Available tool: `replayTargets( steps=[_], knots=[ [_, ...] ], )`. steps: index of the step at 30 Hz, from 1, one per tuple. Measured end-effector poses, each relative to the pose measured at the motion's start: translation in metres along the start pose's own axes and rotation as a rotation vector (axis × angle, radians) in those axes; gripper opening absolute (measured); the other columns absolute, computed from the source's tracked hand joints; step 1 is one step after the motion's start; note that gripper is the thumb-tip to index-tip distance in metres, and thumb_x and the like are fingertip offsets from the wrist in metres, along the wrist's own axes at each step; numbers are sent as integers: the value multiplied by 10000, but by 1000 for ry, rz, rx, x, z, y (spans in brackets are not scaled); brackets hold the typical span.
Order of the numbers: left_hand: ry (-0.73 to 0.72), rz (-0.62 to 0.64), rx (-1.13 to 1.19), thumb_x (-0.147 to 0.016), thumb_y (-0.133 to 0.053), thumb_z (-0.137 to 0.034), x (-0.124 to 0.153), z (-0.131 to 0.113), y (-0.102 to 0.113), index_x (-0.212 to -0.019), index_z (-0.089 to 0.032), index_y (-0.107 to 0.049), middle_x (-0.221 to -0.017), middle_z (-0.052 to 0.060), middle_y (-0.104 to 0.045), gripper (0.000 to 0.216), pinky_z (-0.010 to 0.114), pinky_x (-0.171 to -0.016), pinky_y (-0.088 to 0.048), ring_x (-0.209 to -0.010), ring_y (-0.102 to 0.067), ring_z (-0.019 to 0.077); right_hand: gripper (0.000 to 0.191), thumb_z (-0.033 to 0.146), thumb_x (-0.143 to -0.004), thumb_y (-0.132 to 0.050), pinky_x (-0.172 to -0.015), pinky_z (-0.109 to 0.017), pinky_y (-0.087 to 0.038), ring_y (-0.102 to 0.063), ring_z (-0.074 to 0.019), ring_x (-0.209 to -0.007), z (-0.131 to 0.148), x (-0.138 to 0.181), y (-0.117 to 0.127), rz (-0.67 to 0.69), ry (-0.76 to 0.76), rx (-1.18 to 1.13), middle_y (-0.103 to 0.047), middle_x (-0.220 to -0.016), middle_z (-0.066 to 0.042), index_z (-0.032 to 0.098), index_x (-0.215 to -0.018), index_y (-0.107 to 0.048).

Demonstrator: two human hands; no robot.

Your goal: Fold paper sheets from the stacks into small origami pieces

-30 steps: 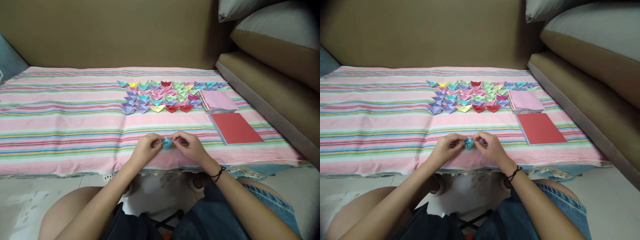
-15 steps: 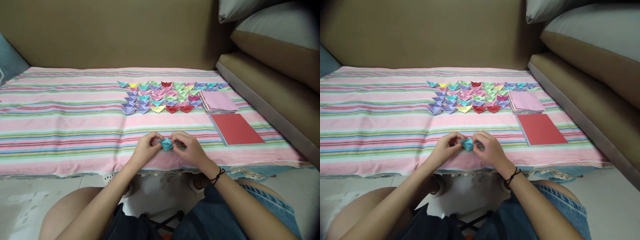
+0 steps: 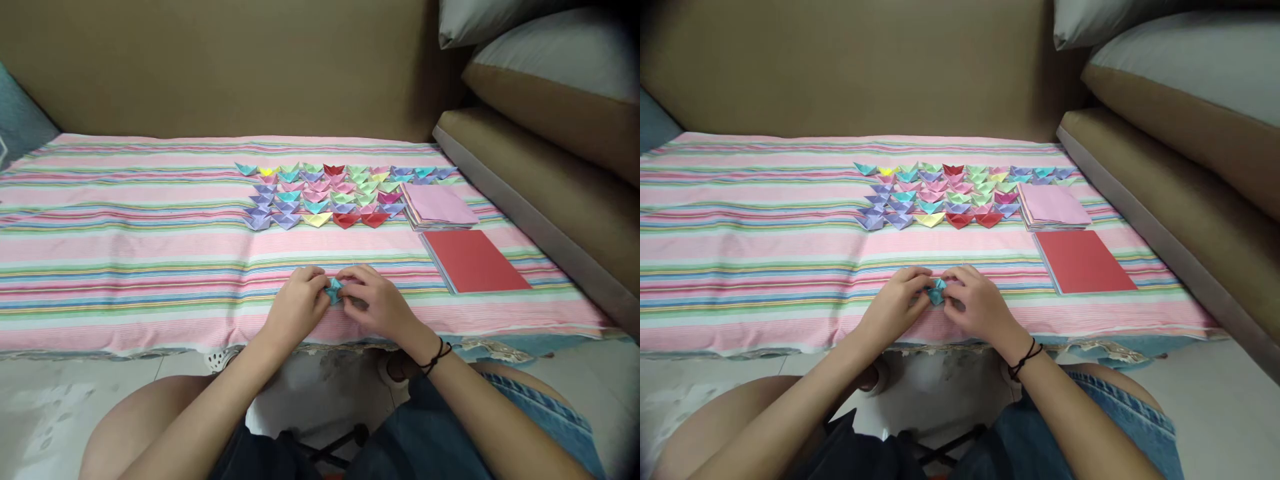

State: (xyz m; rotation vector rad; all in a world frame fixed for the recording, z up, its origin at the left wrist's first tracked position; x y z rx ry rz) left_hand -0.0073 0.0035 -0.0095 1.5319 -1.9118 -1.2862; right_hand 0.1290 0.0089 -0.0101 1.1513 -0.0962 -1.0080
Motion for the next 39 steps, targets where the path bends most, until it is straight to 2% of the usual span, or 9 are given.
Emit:
replayTargets(
  steps=[6, 10, 16, 23, 27, 32, 39],
  knots=[
    [-45, 36, -83, -804, -515, -91, 0, -3, -2, -977, -134, -674, -1094, 117, -619, 239, 406, -904, -447, -1013, -543, 254, 93, 156, -790, -573, -815, -380, -463, -527, -234, -980, 1, 1, -3, 29, 0, 24, -581, -1064, -91, 200, -819, -649],
    [-55, 41, -37, -759, -586, -119, 0, -4, -5, -994, -154, -669, -1119, 104, -609, 252, 422, -906, -442, -1018, -532, 260, 94, 156, -784, -583, -838, -386, -455, -518, -235, -1003, 0, 2, -4, 41, -16, 9, -565, -1089, -90, 200, -830, -652],
    [28, -62, 138, -758, -553, -82, -1, 4, -6, -873, -171, -638, -1042, 88, -589, 168, 395, -873, -479, -1002, -548, 231, 121, 129, -780, -574, -839, -389, -459, -521, -237, -1007, -2, 2, -3, 51, -58, -13, -557, -1083, -96, 199, -829, -660],
    [70, -103, 239, -773, -581, -109, 1, 9, -4, -771, -175, -566, -1014, 75, -556, 68, 334, -773, -530, -931, -594, 200, 124, 134, -790, -573, -842, -391, -462, -528, -232, -1000, -3, 2, -3, 32, -58, -35, -560, -1073, -92, 206, -838, -662],
    [38, -96, 227, -802, -571, -124, 3, 11, -1, -787, -170, -598, -1008, 75, -586, 55, 331, -779, -531, -911, -612, 192, 123, 121, -784, -575, -837, -388, -461, -533, -229, -992, -2, 2, -3, 15, -52, -40, -564, -1062, -94, 200, -820, -662],
    [-26, -65, 177, -862, -508, -138, -1, 8, 3, -842, -170, -648, -1033, 84, -630, 145, 353, -838, -516, -966, -612, 201, 117, 122, -779, -576, -837, -390, -463, -534, -225, -973, -3, 1, -3, 7, -49, -46, -568, -1060, -89, 202, -797, -658],
    [-65, -92, 44, -870, -506, -125, -6, 2, -3, -841, -150, -653, -1027, 89, -655, 152, 407, -856, -497, -970, -584, 228, 108, 116, -772, -579, -833, -386, -462, -528, -224, -969, -1, 0, -2, -5, -44, -44, -570, -1047, -87, 196, -783, -650]
  ],
)
Point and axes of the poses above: each hand's wrist, its own x-axis away from the middle knuckle, its own y-axis out of the back of the hand, z = x × y, the point moved 5 cm from there along -x, towards the middle knuckle
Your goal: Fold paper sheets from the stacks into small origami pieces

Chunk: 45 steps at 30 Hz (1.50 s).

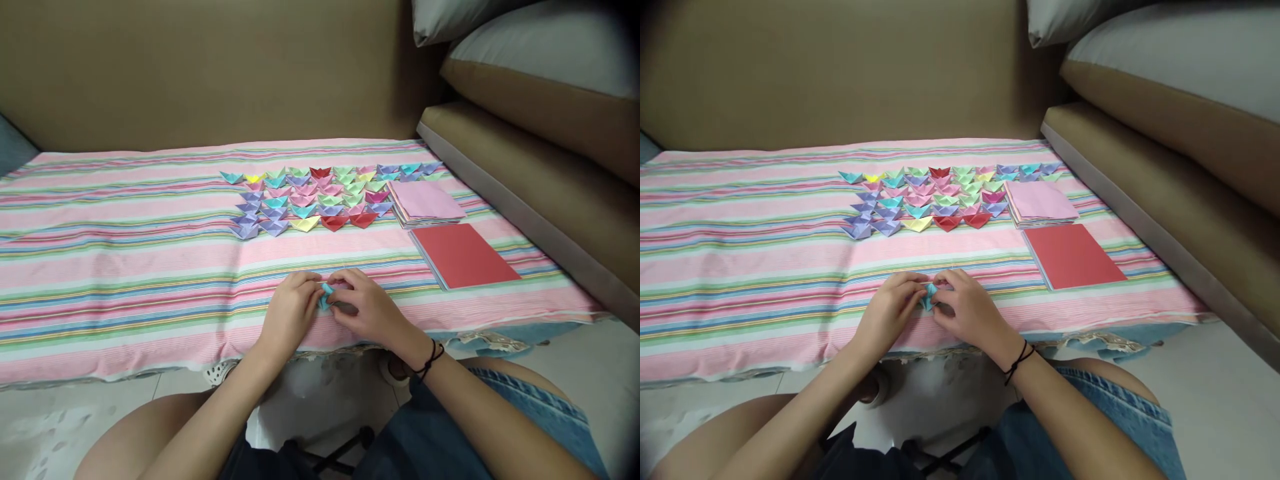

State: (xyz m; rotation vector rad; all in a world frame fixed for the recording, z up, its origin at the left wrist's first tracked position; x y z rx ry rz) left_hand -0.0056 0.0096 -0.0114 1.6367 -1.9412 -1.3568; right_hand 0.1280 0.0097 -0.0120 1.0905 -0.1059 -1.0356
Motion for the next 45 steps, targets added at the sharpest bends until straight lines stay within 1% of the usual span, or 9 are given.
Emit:
replayTargets(
  steps=[4, 10, 13, 17, 20, 25, 31, 37, 45],
  knots=[
    [-27, 27, -46, -874, -497, -124, -2, -2, -2, -831, -150, -650, -1036, 92, -654, 161, 422, -861, -489, -986, -556, 236, 108, 119, -777, -574, -839, -387, -460, -524, -224, -975, 0, 0, -1, -5, 1, 5, -571, -1055, -87, 195, -783, -652],
    [-48, 147, -40, -885, -414, -103, -2, -8, 1, -866, -163, -650, -1108, 93, -623, 244, 430, -938, -448, -1074, -508, 234, 114, 119, -781, -569, -844, -393, -459, -523, -230, -982, -1, 0, -1, 16, -15, 13, -571, -1072, -92, 194, -793, -655],
    [-49, 167, -6, -837, -477, -110, 1, -8, 2, -935, -183, -649, -1183, 80, -596, 212, 448, -975, -420, -1137, -472, 246, 123, 118, -774, -572, -833, -399, -462, -523, -233, -977, -1, 1, -1, 20, -17, 12, -572, -1073, -88, 204, -808, -653],
    [-39, 123, 21, -798, -570, -157, 2, -3, -2, -936, -196, -661, -1154, 73, -613, 169, 447, -950, -432, -1112, -484, 253, 117, 118, -768, -575, -835, -403, -461, -525, -238, -986, -1, 1, -1, 17, -19, 12, -573, -1065, -90, 204, -797, -648],
    [-53, 82, 22, -821, -563, -166, 2, 0, -5, -886, -194, -667, -1102, 68, -639, 126, 439, -916, -446, -1064, -504, 245, 122, 111, -770, -565, -829, -395, -463, -530, -236, -986, -1, 1, -1, 16, -19, 10, -575, -1052, -93, 199, -792, -648],
    [-88, 80, 22, -845, -523, -132, 2, 1, -6, -882, -188, -668, -1092, 63, -647, 160, 435, -903, -448, -1050, -503, 238, 168, 81, -754, -557, -839, -398, -459, -536, -231, -986, -3, 1, -1, 4, -16, -20, -577, -1046, -86, 203, -806, -661],
    [-68, 37, 9, -819, -555, -130, 1, -1, -5, -839, -202, -671, -1040, 55, -664, 138, 418, -865, -462, -1016, -521, 235, 203, 48, -719, -550, -847, -389, -464, -558, -216, -968, -9, 1, -1, -13, -69, -147, -591, -1030, -70, 208, -782, -657],
    [-58, 21, 4, -802, -553, -120, 0, -2, -8, -831, -197, -680, -1021, 56, -674, 152, 422, -854, -462, -1009, -528, 237, 148, 87, -766, -534, -769, -334, -483, -608, -189, -850, -7, -5, 8, -118, -108, -257, -648, -848, -36, 206, -824, -601],
    [-56, 50, -23, -775, -529, -87, 2, 0, -10, -969, -208, -672, -1055, 51, -656, 270, 431, -912, -433, -1058, -495, 245, 133, 66, -722, -572, -656, -263, -452, -611, -160, -709, -3, -22, 4, 18, -99, -130, -659, -745, -12, 195, -746, -596]
  ],
)
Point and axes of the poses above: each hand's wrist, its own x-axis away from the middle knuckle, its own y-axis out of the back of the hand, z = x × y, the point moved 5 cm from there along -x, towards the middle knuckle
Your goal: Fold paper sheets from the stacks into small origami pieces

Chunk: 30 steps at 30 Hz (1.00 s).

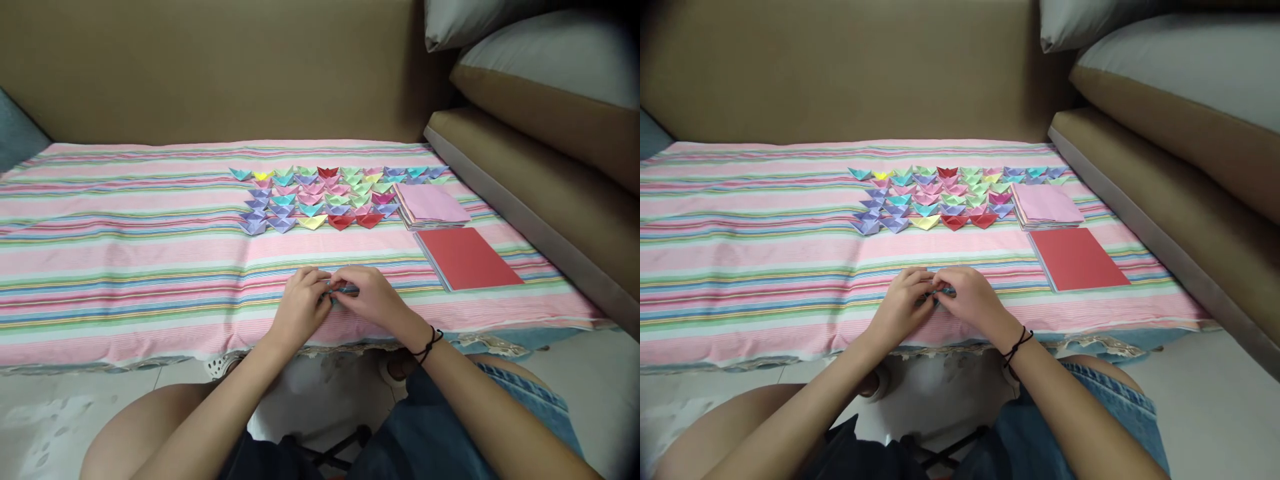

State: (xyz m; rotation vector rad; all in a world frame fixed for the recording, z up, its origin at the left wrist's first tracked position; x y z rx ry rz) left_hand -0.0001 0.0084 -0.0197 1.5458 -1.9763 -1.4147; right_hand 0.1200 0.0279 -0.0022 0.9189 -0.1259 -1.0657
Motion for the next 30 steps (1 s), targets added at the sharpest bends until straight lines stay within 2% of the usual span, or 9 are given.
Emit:
replayTargets(
  steps=[3, 10, 20, 22, 24, 27, 30],
  knots=[
    [32, 7, -18, -761, -541, -98, 1, -1, 1, -948, -201, -671, -1078, 61, -645, 250, 441, -918, -427, -1073, -490, 253, 137, 58, -716, -561, -670, -271, -433, -598, -165, -707, 3, -4, -2, 42, 33, 84, -652, -714, -11, 190, -716, -597],
    [96, -1, -36, -729, -572, -114, 4, -3, 0, -966, -192, -632, -1128, 72, -621, 257, 441, -917, -416, -1095, -484, 262, 121, 87, -725, -565, -707, -307, -400, -558, -193, -742, 9, -3, -6, 42, 97, 265, -633, -701, -26, 198, -685, -594],
    [72, 8, 76, -748, -549, -92, 8, 2, 4, -976, -194, -604, -1074, 79, -630, 255, 417, -907, -433, -1040, -542, 239, 153, 72, -712, -579, -692, -301, -411, -542, -173, -709, 10, -5, -6, 34, 123, 166, -594, -649, -11, 191, -616, -575],
    [88, -29, 170, -754, -580, -119, 9, 3, 7, -1067, -205, -579, -1093, 81, -630, 324, 423, -916, -439, -1053, -553, 239, 141, 71, -691, -590, -680, -299, -424, -554, -170, -692, 7, -5, -2, -19, 78, 92, -611, -648, -8, 191, -617, -584],
    [160, -82, 316, -742, -647, -183, 9, 7, 11, -1130, -200, -552, -1127, 93, -628, 400, 422, -919, -455, -1059, -573, 240, 107, 84, -678, -600, -669, -293, -448, -585, -165, -687, 0, -4, 4, -118, -30, -63, -640, -674, -9, 191, -668, -607],
    [327, -113, 674, -696, -723, -277, 8, 15, 9, -1105, -176, -577, -1101, 101, -662, 446, 408, -904, -497, -1007, -630, 234, 106, 159, -663, -649, -627, -277, -477, -617, -157, -650, -14, -1, 10, -262, -250, -386, -657, -678, -10, 184, -760, -615],
    [438, -82, 1059, -667, -752, -328, 6, 17, 3, -1046, -156, -631, -1044, 96, -702, 433, 417, -926, -502, -992, -655, 248, 174, 239, -632, -705, -578, -260, -469, -599, -139, -583, -22, 2, 10, -319, -379, -615, -641, -626, 4, 179, -762, -607]
  ],
)
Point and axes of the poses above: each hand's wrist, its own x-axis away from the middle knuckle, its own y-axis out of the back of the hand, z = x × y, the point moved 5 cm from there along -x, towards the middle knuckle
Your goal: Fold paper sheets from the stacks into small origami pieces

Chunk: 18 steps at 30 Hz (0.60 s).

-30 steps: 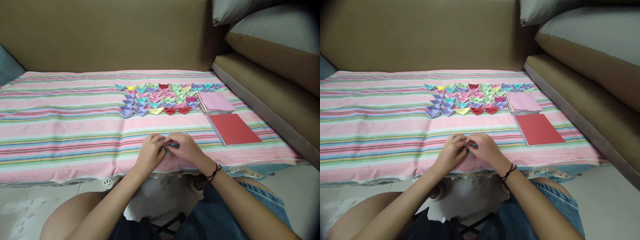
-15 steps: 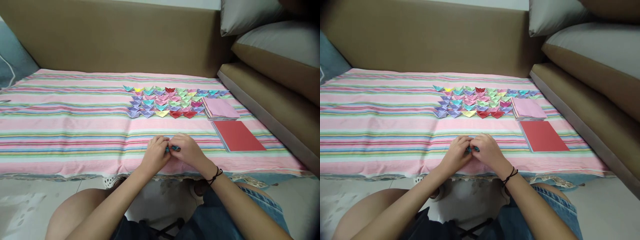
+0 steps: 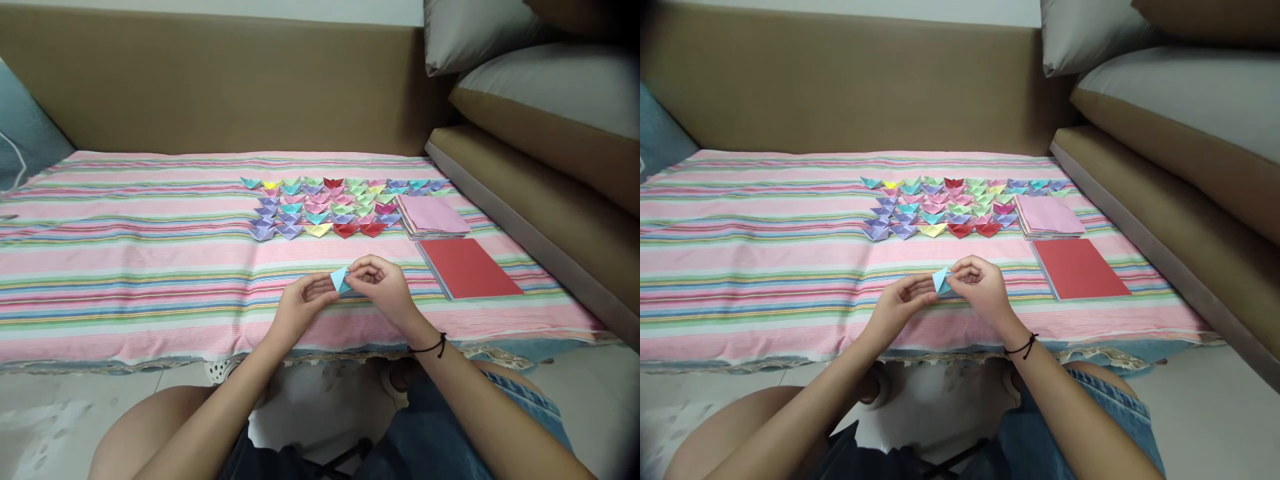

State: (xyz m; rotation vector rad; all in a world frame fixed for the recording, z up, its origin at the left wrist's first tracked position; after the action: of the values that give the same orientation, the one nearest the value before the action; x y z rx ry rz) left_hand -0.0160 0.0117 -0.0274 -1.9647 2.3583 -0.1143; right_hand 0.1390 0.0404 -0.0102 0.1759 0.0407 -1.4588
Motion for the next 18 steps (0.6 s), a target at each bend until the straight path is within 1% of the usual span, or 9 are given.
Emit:
replayTargets(
  steps=[1, 3, 8, 11, 15, 18],
  knots=[
    [31, 6, 77, -652, -765, -332, 0, 1, -1, -1031, -151, -647, -1032, 94, -710, 436, 422, -939, -495, -1003, -653, 256, 186, 254, -624, -717, -568, -255, -464, -593, -133, -573, -1, 1, 0, -5, -22, -38, -637, -617, 7, 177, -754, -609],
    [68, -14, 155, -616, -792, -326, 0, 2, -2, -1009, -148, -671, -1018, 88, -719, 447, 425, -949, -487, -1011, -650, 270, 198, 273, -616, -732, -563, -251, -461, -593, -132, -576, -1, 2, -1, -3, -50, -80, -633, -610, 8, 174, -746, -620],
    [82, -86, 174, -574, -818, -313, 2, 3, -3, -968, -159, -699, -936, 75, -739, 440, 409, -887, -511, -923, -678, 275, 183, 271, -613, -742, -592, -266, -487, -618, -147, -621, -1, 6, -5, 54, -74, -96, -667, -657, -19, 165, -740, -664],
    [66, -113, 157, -561, -821, -312, 3, 1, -3, -920, -167, -710, -882, 64, -744, 403, 384, -839, -528, -874, -687, 262, 140, 254, -622, -730, -595, -273, -494, -633, -156, -636, 0, 6, -6, 90, -48, -71, -689, -680, -33, 166, -720, -681],
    [73, -164, 177, -498, -846, -265, 4, 0, -4, -808, -165, -707, -775, 41, -741, 354, 329, -757, -544, -771, -694, 225, 99, 227, -627, -717, -589, -270, -490, -642, -160, -639, 1, 7, -7, 106, 1, -17, -701, -682, -36, 170, -704, -690],
    [86, -213, 191, -454, -863, -217, 5, 0, -3, -736, -159, -692, -691, 21, -726, 335, 275, -687, -536, -677, -679, 179, 115, 224, -619, -722, -579, -264, -483, -639, -156, -628, 1, 7, -10, 114, -22, -56, -694, -665, -31, 167, -711, -685]
  ],
)
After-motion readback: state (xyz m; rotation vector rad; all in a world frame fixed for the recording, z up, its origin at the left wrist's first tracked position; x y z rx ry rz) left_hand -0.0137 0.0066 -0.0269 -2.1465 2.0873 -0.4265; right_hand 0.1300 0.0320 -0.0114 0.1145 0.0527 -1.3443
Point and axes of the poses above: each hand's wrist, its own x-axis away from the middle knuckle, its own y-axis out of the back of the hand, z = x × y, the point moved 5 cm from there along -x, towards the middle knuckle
